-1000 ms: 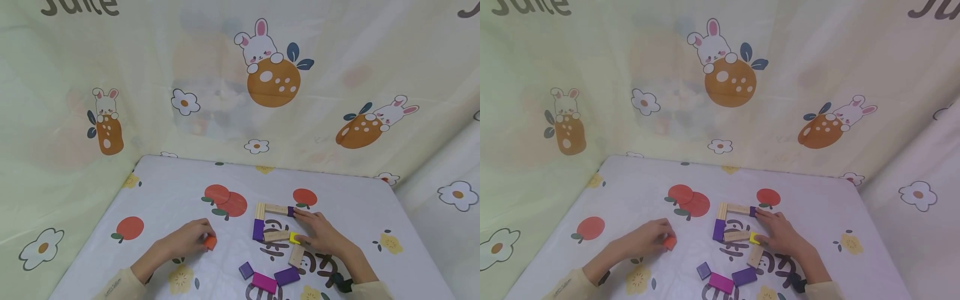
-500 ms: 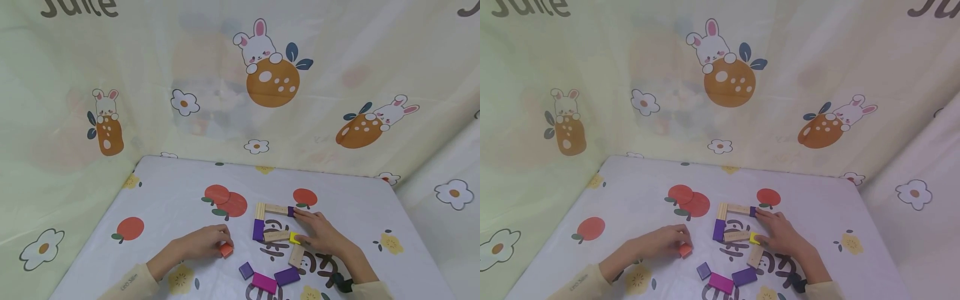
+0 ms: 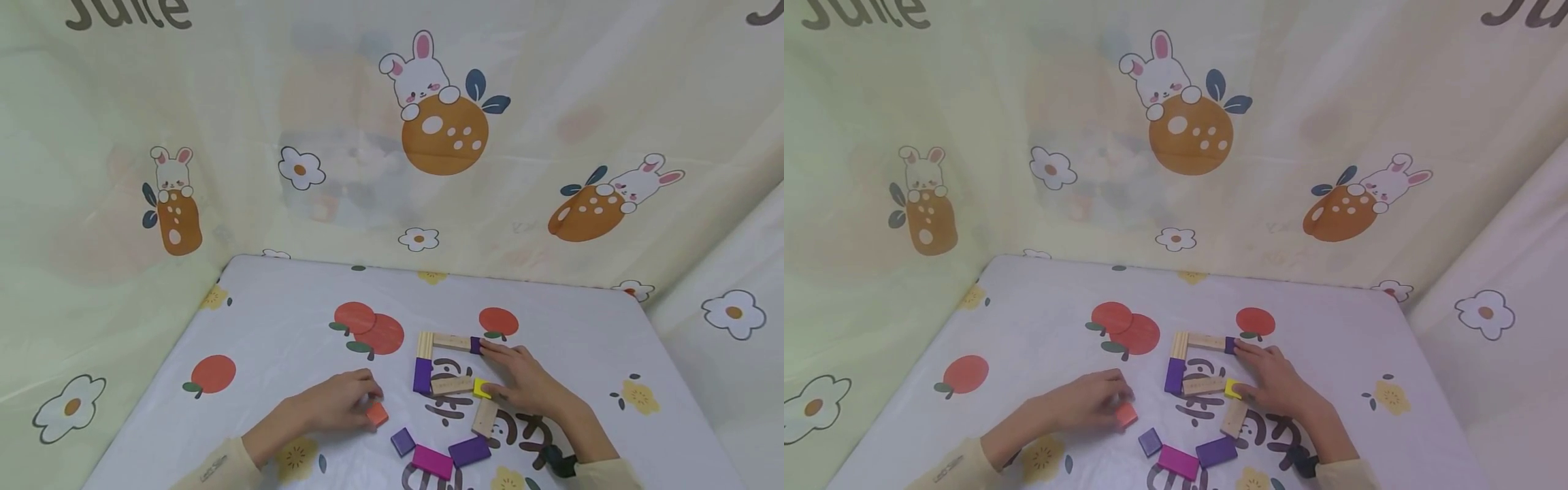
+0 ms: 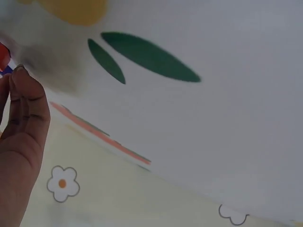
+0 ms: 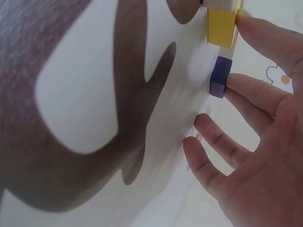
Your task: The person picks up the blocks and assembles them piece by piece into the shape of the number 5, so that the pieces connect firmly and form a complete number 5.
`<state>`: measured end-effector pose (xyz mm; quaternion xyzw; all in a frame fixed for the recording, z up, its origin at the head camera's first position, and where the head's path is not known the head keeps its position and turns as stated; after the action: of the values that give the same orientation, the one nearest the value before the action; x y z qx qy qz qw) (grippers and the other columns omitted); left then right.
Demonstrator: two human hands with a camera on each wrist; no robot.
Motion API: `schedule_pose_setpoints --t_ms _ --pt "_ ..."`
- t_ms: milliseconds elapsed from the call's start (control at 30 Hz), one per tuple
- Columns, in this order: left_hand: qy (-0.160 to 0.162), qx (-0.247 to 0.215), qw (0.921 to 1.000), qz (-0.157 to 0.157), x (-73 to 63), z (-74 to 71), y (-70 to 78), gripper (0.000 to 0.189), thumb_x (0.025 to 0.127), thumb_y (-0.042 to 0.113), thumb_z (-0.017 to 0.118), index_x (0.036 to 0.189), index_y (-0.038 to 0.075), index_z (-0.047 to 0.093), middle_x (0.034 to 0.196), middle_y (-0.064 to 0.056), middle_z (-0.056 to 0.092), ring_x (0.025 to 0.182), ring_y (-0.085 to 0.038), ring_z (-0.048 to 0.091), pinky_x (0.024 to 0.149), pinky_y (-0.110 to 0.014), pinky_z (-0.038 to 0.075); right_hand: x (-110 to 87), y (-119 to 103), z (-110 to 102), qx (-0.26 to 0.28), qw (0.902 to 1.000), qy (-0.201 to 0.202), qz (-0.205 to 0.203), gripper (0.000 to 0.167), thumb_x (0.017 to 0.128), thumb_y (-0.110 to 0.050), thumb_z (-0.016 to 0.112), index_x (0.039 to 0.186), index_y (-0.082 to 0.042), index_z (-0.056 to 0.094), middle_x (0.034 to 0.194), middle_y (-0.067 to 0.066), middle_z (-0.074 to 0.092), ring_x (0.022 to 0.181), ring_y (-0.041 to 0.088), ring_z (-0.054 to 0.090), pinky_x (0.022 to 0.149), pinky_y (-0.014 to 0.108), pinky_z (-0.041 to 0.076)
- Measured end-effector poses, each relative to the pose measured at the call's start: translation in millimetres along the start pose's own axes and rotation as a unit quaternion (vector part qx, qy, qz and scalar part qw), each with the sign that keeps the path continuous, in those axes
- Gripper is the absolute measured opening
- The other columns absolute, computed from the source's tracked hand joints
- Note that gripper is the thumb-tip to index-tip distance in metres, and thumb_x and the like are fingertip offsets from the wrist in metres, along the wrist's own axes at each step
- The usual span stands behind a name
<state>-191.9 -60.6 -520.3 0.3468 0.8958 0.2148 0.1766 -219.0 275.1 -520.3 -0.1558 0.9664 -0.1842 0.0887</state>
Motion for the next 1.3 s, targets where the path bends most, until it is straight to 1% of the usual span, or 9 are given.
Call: schedule_pose_setpoints --t_ms 67,133,233,333,500,567,800,1100,1300 --pt "0.006 -0.004 0.9999 -0.013 -1.8 0.1 -2.6 0.040 0.089 0.036 0.086 0.123 0.018 0.075 0.109 0.012 0.064 0.090 0.001 0.052 0.085 -0.018 0.052 -0.3 0 -1 0.001 1.0000 0.002 -0.001 0.075 0.089 -0.039 0.085 0.152 -0.010 0.058 0.164 0.015 0.050 0.135 0.038 0.052 0.112 0.061 0.051" --pt "0.006 -0.007 0.9997 -0.023 -3.3 0.5 -4.3 0.034 0.090 0.034 0.085 0.119 0.018 0.077 0.107 0.013 0.065 0.088 0.001 0.052 0.083 -0.018 0.052 -0.9 -1 -2 0.001 1.0000 0.004 -0.004 0.075 0.089 -0.039 0.085 0.152 -0.009 0.058 0.163 0.015 0.051 0.135 0.038 0.052 0.111 0.061 0.052" --pt "0.004 -0.013 0.9995 -0.028 -4.3 0.5 -4.6 0.028 0.091 0.028 0.084 0.117 0.018 0.078 0.107 0.013 0.067 0.086 0.001 0.052 0.081 -0.018 0.051 -1.4 -2 -2 0.001 1.0000 0.005 -0.007 0.075 0.089 -0.039 0.084 0.152 -0.009 0.058 0.163 0.015 0.051 0.134 0.038 0.052 0.111 0.061 0.052" --pt "-0.001 -0.015 0.9997 -0.021 -2.7 0.4 -3.6 0.027 0.093 0.025 0.083 0.118 0.018 0.079 0.108 0.013 0.068 0.087 0.001 0.052 0.081 -0.017 0.051 -1.4 -2 -1 0.002 0.9999 0.004 -0.009 0.075 0.089 -0.040 0.085 0.152 -0.009 0.058 0.163 0.015 0.051 0.134 0.038 0.052 0.111 0.061 0.052" --pt "-0.006 -0.004 0.9999 0.013 2.4 -1.1 1.5 0.027 0.093 0.020 0.081 0.120 0.018 0.079 0.108 0.011 0.069 0.088 0.002 0.053 0.084 -0.017 0.051 0.1 0 0 0.002 1.0000 0.004 -0.005 0.075 0.089 -0.039 0.085 0.153 -0.010 0.057 0.164 0.014 0.050 0.135 0.038 0.051 0.111 0.061 0.052" --pt "-0.007 -0.001 0.9998 0.021 3.9 -2.6 4.3 0.026 0.094 0.019 0.080 0.120 0.018 0.080 0.108 0.010 0.069 0.088 0.001 0.053 0.084 -0.017 0.051 0.5 1 0 0.000 1.0000 0.003 -0.004 0.076 0.089 -0.039 0.085 0.153 -0.010 0.057 0.164 0.014 0.050 0.135 0.038 0.051 0.110 0.061 0.053" --pt "-0.016 -0.004 0.9997 0.018 7.4 -2.6 10.8 0.025 0.096 0.021 0.079 0.121 0.020 0.081 0.105 0.010 0.069 0.086 0.001 0.052 0.080 -0.015 0.048 -0.1 1 1 0.002 1.0000 0.006 -0.003 0.075 0.088 -0.037 0.085 0.152 -0.010 0.057 0.164 0.014 0.050 0.135 0.038 0.051 0.110 0.061 0.053" --pt "-0.021 -0.008 0.9996 0.018 10.3 3.2 9.9 0.024 0.098 0.021 0.076 0.122 0.022 0.080 0.107 0.011 0.068 0.088 0.002 0.053 0.084 -0.015 0.051 0.7 3 1 -0.003 1.0000 0.004 -0.002 0.075 0.089 -0.037 0.085 0.153 -0.010 0.057 0.165 0.014 0.049 0.136 0.038 0.051 0.111 0.061 0.052" --pt "-0.024 -0.011 0.9996 0.012 9.3 3.5 11.9 0.024 0.098 0.022 0.077 0.121 0.024 0.081 0.105 0.011 0.067 0.086 0.002 0.054 0.083 -0.015 0.051 1.5 4 2 -0.003 1.0000 0.007 -0.004 0.075 0.089 -0.036 0.085 0.153 -0.009 0.057 0.165 0.014 0.049 0.136 0.039 0.051 0.111 0.061 0.052"
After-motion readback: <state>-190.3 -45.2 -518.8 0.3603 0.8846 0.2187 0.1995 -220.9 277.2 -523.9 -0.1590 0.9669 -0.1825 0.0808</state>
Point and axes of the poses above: each hand's wrist, its own x-axis towards the middle knuckle, its own z-axis out of the palm, y = z × x, the point moved 5 cm from there along x, towards the middle knuckle
